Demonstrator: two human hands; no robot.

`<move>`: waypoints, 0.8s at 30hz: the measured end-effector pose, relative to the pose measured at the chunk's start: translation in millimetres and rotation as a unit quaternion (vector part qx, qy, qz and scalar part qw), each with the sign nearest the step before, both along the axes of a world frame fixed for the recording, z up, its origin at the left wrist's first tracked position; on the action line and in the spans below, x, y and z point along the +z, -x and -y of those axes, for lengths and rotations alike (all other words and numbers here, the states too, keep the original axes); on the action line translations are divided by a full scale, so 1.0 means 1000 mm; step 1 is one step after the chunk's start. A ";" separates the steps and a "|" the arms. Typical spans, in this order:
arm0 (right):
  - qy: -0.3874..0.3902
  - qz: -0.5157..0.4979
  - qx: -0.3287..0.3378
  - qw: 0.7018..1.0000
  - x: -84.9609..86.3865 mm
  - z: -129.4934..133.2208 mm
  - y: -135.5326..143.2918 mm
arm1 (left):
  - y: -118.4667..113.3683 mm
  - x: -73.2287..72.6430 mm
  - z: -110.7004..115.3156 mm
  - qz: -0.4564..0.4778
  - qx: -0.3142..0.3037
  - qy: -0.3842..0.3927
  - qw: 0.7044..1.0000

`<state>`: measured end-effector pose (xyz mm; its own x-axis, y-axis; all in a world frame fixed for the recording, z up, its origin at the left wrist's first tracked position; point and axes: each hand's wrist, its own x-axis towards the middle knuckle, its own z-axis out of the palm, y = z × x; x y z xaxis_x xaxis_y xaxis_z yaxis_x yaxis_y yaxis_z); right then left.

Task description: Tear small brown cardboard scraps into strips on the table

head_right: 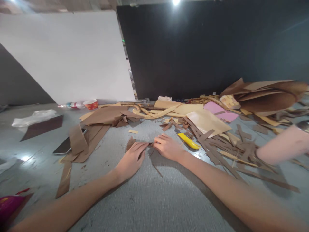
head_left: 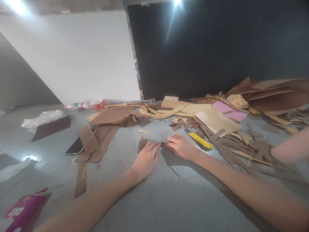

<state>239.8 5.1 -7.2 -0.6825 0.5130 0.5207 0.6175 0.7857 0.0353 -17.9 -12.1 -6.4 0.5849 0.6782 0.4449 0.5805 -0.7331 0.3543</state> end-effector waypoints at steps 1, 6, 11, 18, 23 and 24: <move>0.000 0.001 0.001 1.000 -0.001 0.000 0.000 | 0.000 -0.001 0.000 -0.005 -0.003 0.003 1.000; -0.005 0.023 0.016 1.000 0.000 0.000 0.000 | 0.000 0.001 0.000 -0.020 -0.005 0.022 1.000; -0.008 0.061 0.033 0.998 0.007 0.001 -0.002 | 0.002 0.001 -0.001 -0.051 -0.023 0.020 0.998; 0.075 -0.028 0.039 0.996 0.003 0.000 -0.001 | 0.002 0.000 -0.002 -0.102 -0.043 0.005 0.994; 0.192 -0.136 0.030 0.971 0.001 -0.004 0.002 | 0.000 0.003 0.002 -0.162 -0.049 -0.012 0.986; 0.210 -0.147 0.028 0.966 0.002 -0.006 0.003 | 0.000 0.004 0.003 -0.178 -0.047 -0.011 0.983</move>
